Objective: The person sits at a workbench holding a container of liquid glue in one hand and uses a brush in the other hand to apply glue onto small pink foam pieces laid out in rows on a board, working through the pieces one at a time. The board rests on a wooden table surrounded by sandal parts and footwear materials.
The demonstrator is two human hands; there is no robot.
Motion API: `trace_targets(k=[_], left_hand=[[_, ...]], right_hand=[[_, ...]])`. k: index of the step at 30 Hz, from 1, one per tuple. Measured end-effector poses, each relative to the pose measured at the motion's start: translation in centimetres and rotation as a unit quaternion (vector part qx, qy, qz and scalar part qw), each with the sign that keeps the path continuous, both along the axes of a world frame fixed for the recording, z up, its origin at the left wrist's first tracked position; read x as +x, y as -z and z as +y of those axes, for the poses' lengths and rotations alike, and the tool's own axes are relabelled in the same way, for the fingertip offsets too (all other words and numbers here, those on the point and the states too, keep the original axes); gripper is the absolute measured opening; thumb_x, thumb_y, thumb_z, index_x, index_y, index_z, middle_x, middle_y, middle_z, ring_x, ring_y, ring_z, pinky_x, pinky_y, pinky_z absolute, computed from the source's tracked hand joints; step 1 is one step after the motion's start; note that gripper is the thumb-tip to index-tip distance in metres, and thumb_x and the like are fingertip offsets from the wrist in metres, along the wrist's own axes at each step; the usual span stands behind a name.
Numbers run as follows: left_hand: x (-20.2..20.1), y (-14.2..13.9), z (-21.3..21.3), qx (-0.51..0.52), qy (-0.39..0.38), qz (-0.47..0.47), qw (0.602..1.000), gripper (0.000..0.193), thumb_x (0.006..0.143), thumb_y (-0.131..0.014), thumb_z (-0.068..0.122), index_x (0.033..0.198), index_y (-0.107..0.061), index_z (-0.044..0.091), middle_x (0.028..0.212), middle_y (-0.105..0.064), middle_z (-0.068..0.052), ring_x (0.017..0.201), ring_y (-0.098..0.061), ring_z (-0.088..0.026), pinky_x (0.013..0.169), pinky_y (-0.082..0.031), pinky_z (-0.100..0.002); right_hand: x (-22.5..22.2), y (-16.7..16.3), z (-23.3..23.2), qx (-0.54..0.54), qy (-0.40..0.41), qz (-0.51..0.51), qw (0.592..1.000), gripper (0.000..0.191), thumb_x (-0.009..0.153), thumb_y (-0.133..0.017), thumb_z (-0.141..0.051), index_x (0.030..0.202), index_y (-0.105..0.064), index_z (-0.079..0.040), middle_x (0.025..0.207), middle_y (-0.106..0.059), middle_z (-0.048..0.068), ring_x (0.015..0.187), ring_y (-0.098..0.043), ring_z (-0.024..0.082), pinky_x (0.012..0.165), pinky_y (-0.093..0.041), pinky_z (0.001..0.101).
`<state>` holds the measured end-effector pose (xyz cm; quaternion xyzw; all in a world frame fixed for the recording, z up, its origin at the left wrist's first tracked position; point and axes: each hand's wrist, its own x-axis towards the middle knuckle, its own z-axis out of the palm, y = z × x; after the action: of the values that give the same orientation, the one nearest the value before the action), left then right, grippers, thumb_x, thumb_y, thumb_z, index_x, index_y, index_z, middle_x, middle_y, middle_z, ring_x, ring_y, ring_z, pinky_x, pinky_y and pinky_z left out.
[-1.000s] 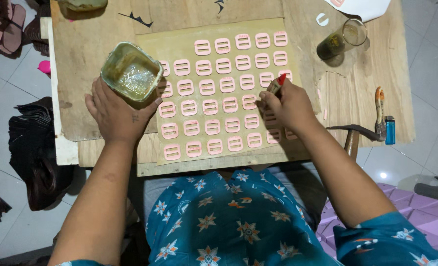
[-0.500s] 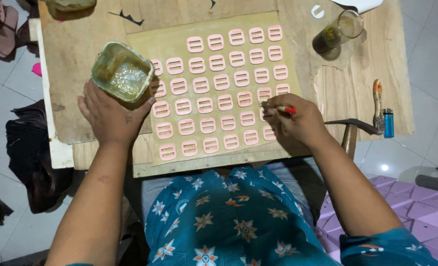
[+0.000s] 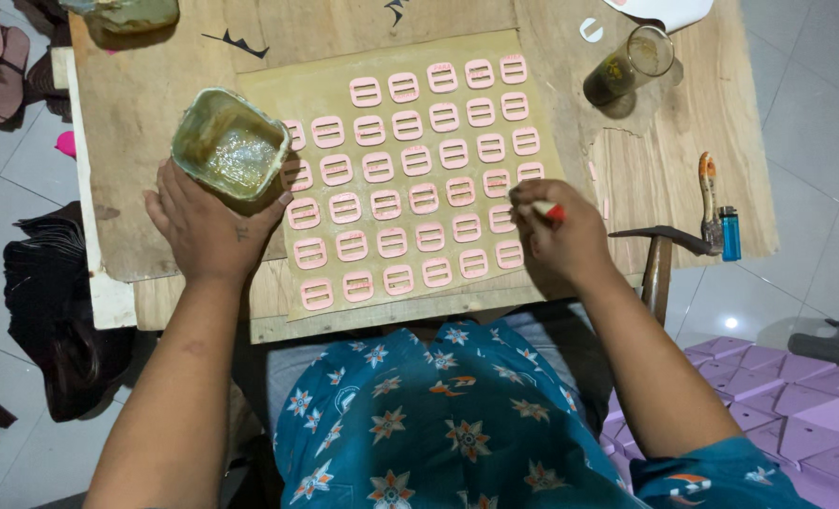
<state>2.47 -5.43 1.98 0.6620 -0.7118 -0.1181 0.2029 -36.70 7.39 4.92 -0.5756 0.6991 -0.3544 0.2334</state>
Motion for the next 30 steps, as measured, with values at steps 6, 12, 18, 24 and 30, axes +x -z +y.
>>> trace_targets(k=[6,12,18,24,30], left_hand=[[-0.3,-0.4,-0.1,-0.002,-0.009,-0.004,1.000,0.130,0.074,-0.081,0.076,0.154,-0.027,-0.011,0.156,-0.037,-0.030,0.152,-0.025,-0.041,0.124,-0.009,-0.058],[0.0,-0.4,-0.2,-0.001,-0.005,-0.007,1.000,0.130,0.075,-0.082,0.076,0.154,-0.026,-0.011,0.157,-0.035,-0.030,0.153,-0.024,-0.040,0.124,-0.008,-0.058],[0.1,0.1,-0.4,0.011,-0.011,-0.013,1.000,0.132,0.074,-0.082,0.076,0.154,-0.025,-0.012,0.158,-0.033,-0.030,0.153,-0.022,-0.040,0.123,-0.007,-0.057],[0.1,0.3,-0.5,0.019,-0.014,-0.004,1.000,0.130,0.075,-0.082,0.076,0.154,-0.026,-0.010,0.158,-0.034,-0.030,0.153,-0.022,-0.041,0.123,-0.007,-0.058],[0.1,0.6,-0.6,0.016,-0.017,-0.003,1.000,0.130,0.075,-0.083,0.074,0.154,-0.025,-0.011,0.158,-0.034,-0.030,0.153,-0.022,-0.041,0.124,-0.007,-0.058]], right_hand=[[-0.7,0.2,-2.5,-0.107,-0.051,0.067,0.991,0.022,0.090,-0.071,0.006,0.110,-0.067,-0.002,0.115,-0.073,0.011,0.105,-0.074,0.025,0.091,-0.058,0.0335],[-1.1,-0.7,-2.7,-0.038,-0.080,0.114,0.989,0.017,0.090,-0.074,0.000,0.105,-0.070,-0.004,0.109,-0.075,0.011,0.100,-0.073,0.024,0.085,-0.057,0.0321],[-2.4,-1.0,-2.2,-0.022,-0.024,-0.052,0.998,0.016,0.094,-0.070,-0.001,0.109,-0.070,-0.005,0.111,-0.074,0.009,0.105,-0.072,0.020,0.092,-0.057,0.0301],[-1.1,-1.0,-2.2,-0.076,-0.118,0.087,0.986,0.016,0.088,-0.075,0.003,0.102,-0.069,-0.003,0.113,-0.072,0.012,0.107,-0.071,0.026,0.092,-0.056,0.0336],[-0.3,-0.9,-2.9,-0.057,-0.140,0.096,0.984,0.020,0.086,-0.073,0.004,0.105,-0.070,-0.003,0.113,-0.071,0.014,0.108,-0.072,0.027,0.092,-0.057,0.0335]])
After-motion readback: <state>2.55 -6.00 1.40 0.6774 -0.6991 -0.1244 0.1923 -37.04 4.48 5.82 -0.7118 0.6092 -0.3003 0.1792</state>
